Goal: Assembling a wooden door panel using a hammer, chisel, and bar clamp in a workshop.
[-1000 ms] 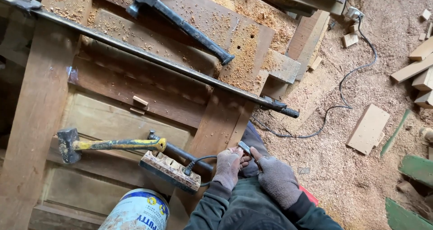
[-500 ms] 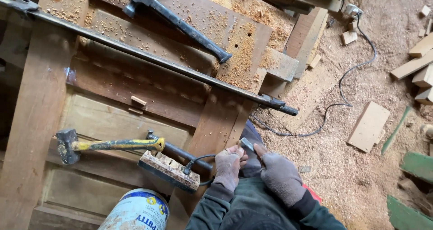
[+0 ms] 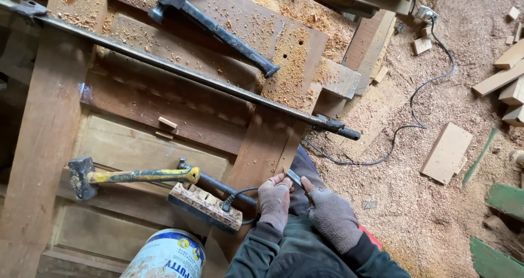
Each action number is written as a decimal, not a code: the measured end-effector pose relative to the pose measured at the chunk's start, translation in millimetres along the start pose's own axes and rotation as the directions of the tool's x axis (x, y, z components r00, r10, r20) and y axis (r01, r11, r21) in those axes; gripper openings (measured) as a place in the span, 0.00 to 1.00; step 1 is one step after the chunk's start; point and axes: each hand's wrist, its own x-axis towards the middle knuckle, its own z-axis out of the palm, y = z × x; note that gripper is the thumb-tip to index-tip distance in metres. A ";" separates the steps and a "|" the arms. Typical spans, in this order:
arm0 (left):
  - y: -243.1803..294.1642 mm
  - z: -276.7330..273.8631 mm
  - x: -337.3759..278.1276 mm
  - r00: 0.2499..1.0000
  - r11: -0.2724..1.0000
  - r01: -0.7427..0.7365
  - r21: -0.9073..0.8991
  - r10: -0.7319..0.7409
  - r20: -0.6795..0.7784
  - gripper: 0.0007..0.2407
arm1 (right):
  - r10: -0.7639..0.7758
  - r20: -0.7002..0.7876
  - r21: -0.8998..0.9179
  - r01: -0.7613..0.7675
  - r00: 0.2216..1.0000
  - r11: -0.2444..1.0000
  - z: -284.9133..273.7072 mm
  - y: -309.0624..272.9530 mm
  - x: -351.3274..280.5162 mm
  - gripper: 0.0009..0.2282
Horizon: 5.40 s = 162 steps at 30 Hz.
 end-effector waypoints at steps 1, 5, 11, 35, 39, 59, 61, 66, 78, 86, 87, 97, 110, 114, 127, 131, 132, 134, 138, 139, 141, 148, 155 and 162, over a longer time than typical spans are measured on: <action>1.6 0.3 -0.5 1.000 1.000 0.003 0.004 -0.003 0.006 0.13 | -0.019 -0.032 0.009 0.019 0.999 1.000 2.2 0.4 1.5 0.29; 0.2 -1.6 2.4 0.998 0.999 -0.020 -0.040 0.023 0.059 0.09 | -0.031 -0.039 -0.008 0.030 0.999 1.000 12.1 5.8 9.3 0.30; 6.7 -3.4 -2.2 0.997 0.999 0.025 -0.026 -0.023 0.073 0.09 | -0.027 -0.026 -0.008 0.026 0.999 1.000 5.7 0.8 9.8 0.31; 19.6 2.1 -14.7 0.998 0.998 0.065 0.016 -0.065 -0.009 0.12 | 0.065 -0.008 0.122 -0.064 0.998 0.990 -33.1 -14.4 -4.5 0.25; 15.8 -0.4 -9.1 0.998 0.993 0.059 0.106 -0.057 -0.017 0.13 | -0.004 0.005 0.045 0.004 1.000 0.999 -13.8 -7.7 3.2 0.31; -5.6 -1.5 11.9 0.996 0.995 0.010 0.095 -0.018 0.088 0.14 | 0.001 0.046 -0.065 0.002 0.999 0.998 -14.2 -17.4 15.1 0.31; 1.3 -2.5 4.7 0.995 0.997 0.025 0.074 -0.032 0.094 0.12 | 0.028 0.031 0.012 -0.028 0.999 1.000 -22.9 -20.1 13.6 0.29; 18.7 -1.0 -5.3 0.995 0.995 0.092 -0.034 -0.091 0.046 0.09 | -0.010 -0.062 0.178 0.021 0.998 0.984 -14.8 -7.1 12.0 0.23; 25.4 -4.6 -9.1 0.982 0.991 0.120 0.056 -0.127 0.138 0.16 | 0.021 -0.002 0.064 -0.021 1.000 0.998 -11.7 -7.2 5.1 0.25; 19.1 0.1 -6.9 0.995 0.998 0.057 0.014 -0.058 0.087 0.09 | -0.014 -0.034 -0.005 0.014 0.999 1.000 -6.5 -8.2 6.8 0.28; 17.6 -0.5 -5.4 0.994 0.998 0.058 0.015 -0.059 0.087 0.09 | -0.013 -0.033 -0.005 0.013 0.999 1.000 -4.9 -6.9 7.7 0.28; 11.3 1.8 2.8 0.992 0.997 0.058 0.053 -0.063 0.107 0.08 | 0.052 0.027 -0.009 -0.052 0.998 0.999 -0.9 -13.2 10.4 0.32; 74.0 -38.2 -52.4 0.988 0.982 -0.073 -0.172 0.047 -0.150 0.07 | 0.040 0.024 0.001 -0.040 0.999 0.999 -20.2 -14.8 24.0 0.31; 130.3 -74.4 -39.6 0.929 0.883 -0.323 -0.341 0.228 -0.292 0.06 | -0.325 -0.151 -0.049 0.321 0.934 0.946 -24.9 -83.7 70.8 0.32; 436.9 -120.1 41.8 0.469 0.652 -0.709 0.268 0.720 -0.512 0.12 | -0.586 -0.383 -0.167 0.570 0.714 0.804 -142.7 -169.1 199.6 0.34; 499.7 -120.6 111.2 0.431 0.618 -0.675 0.404 0.774 -0.464 0.10 | -0.323 -0.255 -0.214 0.272 0.911 0.938 -212.8 -186.1 241.4 0.33; 515.1 -114.8 109.9 0.427 0.613 -0.677 0.407 0.778 -0.461 0.10 | -0.322 -0.259 -0.209 0.273 0.911 0.939 -221.3 -196.4 247.5 0.33; 535.5 -105.0 107.9 0.521 0.664 -0.643 0.382 0.745 -0.417 0.08 | -0.288 -0.118 -0.274 0.247 0.950 0.930 -233.8 -212.3 255.4 0.32; 547.3 -108.3 171.1 0.473 0.619 -0.666 0.416 0.782 -0.406 0.11 | -0.228 -0.056 -0.223 0.210 0.972 0.952 -253.3 -231.5 265.2 0.23; 547.1 -109.2 182.4 0.468 0.618 -0.679 0.397 0.780 -0.416 0.11 | -0.194 0.018 0.053 0.193 0.981 0.980 -254.7 -230.4 270.5 0.20; 545.7 -110.1 194.6 0.467 0.620 -0.690 0.373 0.775 -0.424 0.11 | -0.174 0.095 0.321 0.135 0.980 0.938 -258.0 -230.3 270.1 0.17; 547.1 -107.8 186.2 0.474 0.642 -0.635 0.430 0.763 -0.440 0.16 | -0.284 0.272 0.853 -0.094 0.919 0.513 -278.3 -261.5 240.4 0.08; 534.3 -100.6 237.8 -0.024 0.262 -0.555 0.789 0.943 -0.331 0.09 | -0.370 -0.086 0.207 0.379 0.925 0.902 -295.4 -281.1 254.4 0.29; 532.6 -95.9 226.3 -0.212 0.110 -0.433 0.895 0.952 -0.219 0.05 | -0.745 -0.355 -0.248 0.711 0.565 0.658 -314.9 -328.5 260.8 0.34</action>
